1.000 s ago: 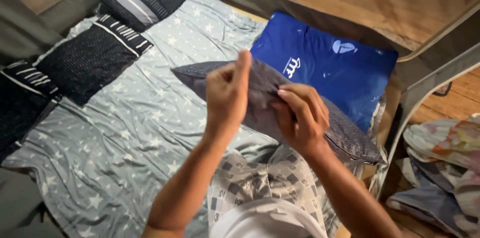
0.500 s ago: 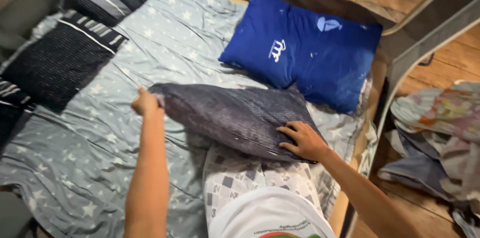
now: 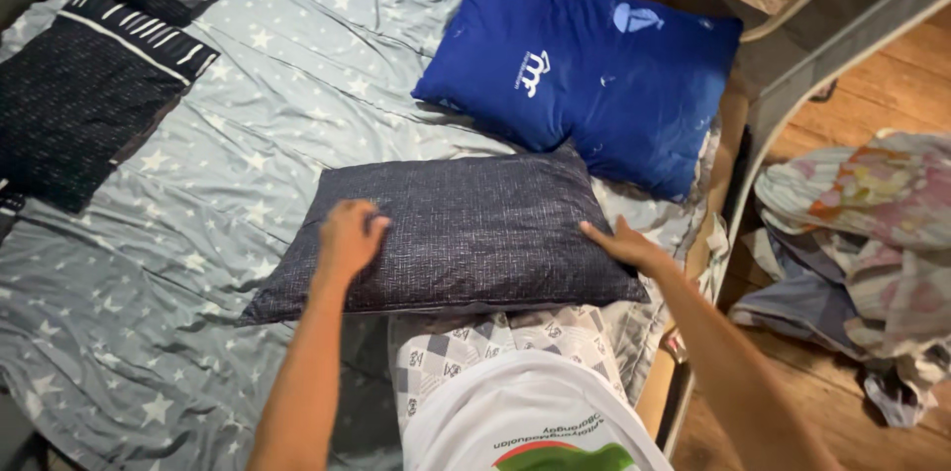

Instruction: The person puts covers on pillows, folds and stacks the pillows on a bed, and spreads a duvet over the bed.

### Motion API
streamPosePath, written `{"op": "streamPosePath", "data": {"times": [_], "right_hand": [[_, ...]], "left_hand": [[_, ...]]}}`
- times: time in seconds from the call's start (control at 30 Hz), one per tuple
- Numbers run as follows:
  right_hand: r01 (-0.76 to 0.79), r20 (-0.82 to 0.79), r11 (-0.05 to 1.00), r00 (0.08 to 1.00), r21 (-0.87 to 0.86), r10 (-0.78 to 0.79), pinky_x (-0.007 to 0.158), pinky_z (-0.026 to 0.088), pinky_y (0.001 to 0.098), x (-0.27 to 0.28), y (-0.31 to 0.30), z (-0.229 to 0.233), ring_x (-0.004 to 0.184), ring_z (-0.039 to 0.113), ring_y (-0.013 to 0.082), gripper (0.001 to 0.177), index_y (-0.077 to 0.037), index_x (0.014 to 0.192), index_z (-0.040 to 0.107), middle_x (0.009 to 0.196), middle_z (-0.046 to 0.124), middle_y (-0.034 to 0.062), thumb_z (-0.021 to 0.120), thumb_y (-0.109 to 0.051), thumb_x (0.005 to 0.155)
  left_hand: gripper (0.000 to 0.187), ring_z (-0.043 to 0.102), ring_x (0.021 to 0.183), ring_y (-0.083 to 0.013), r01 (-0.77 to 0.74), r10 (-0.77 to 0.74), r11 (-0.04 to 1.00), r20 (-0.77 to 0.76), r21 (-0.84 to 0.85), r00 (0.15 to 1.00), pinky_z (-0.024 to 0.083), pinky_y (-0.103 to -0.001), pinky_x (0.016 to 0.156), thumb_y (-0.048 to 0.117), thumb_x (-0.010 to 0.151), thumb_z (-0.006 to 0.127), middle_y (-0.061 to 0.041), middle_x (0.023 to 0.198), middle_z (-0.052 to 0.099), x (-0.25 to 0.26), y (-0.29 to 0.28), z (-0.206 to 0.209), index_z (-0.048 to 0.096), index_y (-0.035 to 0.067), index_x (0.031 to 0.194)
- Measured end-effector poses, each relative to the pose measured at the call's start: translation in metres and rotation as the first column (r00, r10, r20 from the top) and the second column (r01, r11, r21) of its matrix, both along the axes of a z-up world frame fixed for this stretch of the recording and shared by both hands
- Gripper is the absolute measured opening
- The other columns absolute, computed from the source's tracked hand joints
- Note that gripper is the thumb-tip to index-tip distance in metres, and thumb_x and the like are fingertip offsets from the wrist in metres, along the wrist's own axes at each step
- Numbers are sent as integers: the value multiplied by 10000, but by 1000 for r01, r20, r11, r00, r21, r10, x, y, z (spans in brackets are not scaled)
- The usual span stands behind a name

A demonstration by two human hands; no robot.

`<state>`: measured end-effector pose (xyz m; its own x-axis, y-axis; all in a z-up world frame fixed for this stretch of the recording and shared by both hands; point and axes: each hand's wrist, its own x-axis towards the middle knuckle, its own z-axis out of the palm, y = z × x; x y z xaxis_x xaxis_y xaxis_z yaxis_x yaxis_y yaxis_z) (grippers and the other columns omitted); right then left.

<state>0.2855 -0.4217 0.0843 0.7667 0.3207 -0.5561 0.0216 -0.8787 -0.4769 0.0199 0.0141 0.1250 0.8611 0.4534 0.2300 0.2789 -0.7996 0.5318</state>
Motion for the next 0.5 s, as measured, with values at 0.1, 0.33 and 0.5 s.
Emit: {"op": "streamPosePath", "data": {"times": [0.1, 0.33, 0.5], "right_hand": [[377, -623, 915, 752, 141, -214, 968, 569, 398, 6, -11, 23, 1214, 676, 312, 843, 1, 1550, 363, 1459, 591, 267, 690, -515, 969], [522, -604, 531, 796, 667, -23, 675, 590, 256, 5, 31, 75, 781, 689, 129, 310, -20, 1280, 623, 1052, 692, 94, 543, -12, 981], [617, -671, 463, 739, 637, -61, 741, 609, 282, -6, 83, 123, 803, 718, 147, 205, -14, 1137, 682, 1029, 698, 87, 527, -38, 1004]], "left_hand": [[222, 670, 995, -377, 217, -218, 962, 16, -167, 976, 533, -451, 879, 236, 873, 772, -171, 1038, 714, 32, -43, 20, 715, 46, 973], [269, 693, 1014, -328, 659, -596, 750, 373, -60, 711, 569, -401, 877, 255, 908, 792, -143, 1078, 709, 86, -149, 97, 710, 32, 1035], [281, 676, 910, -325, 603, -502, 783, 417, -154, 758, 564, -391, 780, 198, 879, 814, -150, 1004, 661, 96, -175, 129, 670, -13, 997]]}}
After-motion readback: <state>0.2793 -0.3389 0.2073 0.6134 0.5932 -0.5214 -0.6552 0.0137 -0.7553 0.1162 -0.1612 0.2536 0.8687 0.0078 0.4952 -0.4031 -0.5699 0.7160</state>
